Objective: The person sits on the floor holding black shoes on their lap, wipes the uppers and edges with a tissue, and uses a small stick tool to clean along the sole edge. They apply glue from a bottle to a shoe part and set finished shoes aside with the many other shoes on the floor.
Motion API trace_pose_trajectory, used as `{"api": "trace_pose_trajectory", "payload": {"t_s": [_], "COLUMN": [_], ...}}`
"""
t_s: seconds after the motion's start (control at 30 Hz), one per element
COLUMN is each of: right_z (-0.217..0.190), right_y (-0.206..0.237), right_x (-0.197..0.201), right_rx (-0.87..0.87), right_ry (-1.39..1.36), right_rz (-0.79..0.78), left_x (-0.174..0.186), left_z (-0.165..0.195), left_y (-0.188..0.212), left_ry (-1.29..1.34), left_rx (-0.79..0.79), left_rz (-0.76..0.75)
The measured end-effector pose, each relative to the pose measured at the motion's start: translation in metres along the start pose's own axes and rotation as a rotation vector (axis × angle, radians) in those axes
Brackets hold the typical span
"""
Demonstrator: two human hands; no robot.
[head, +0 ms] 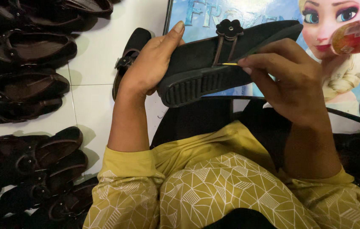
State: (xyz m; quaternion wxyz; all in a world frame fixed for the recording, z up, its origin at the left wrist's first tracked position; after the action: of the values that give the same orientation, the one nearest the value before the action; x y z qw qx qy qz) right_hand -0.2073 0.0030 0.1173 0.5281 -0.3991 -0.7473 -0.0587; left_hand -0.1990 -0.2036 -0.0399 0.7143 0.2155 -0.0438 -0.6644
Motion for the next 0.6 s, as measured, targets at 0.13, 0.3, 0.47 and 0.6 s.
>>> {"api": "trace_pose_trajectory", "payload": {"t_s": [0.13,0.3,0.47,0.6], "right_z": [-0.003,-0.003,-0.003,0.008], "right_y": [-0.005,-0.006,-0.003,0.003], "right_x": [0.003,-0.002,-0.003,-0.008], "right_rx": [-0.002,0.012,0.042,-0.039], "right_ry": [0.019,0.067,0.04,-0.049], "right_rz": [-0.059,-0.102,-0.087,-0.112], "left_x": [-0.005,-0.004,-0.005,-0.001], "left_z": [0.002,0.004,0.007,0.005], "left_y": [0.0,0.0,0.002,0.004], "left_ry": [0.039,0.027,-0.001,-0.055], "left_rx": [-0.021,-0.028,0.014,0.055], "left_rz": [-0.047,-0.02,-0.004,0.022]}}
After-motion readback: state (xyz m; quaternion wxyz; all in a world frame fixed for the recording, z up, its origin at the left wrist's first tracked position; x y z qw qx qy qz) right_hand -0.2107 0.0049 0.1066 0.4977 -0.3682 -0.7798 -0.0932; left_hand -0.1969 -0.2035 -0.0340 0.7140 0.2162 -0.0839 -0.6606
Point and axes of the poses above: each hand's wrist, its own y-axis away from the middle knuckle, its own x-axis out of the back of the hand, z = x × y, the point moved 10 cm from there along -y, towards the middle knuckle, and after that the axes turned 8 degrees about y, right-handed, at the moved point
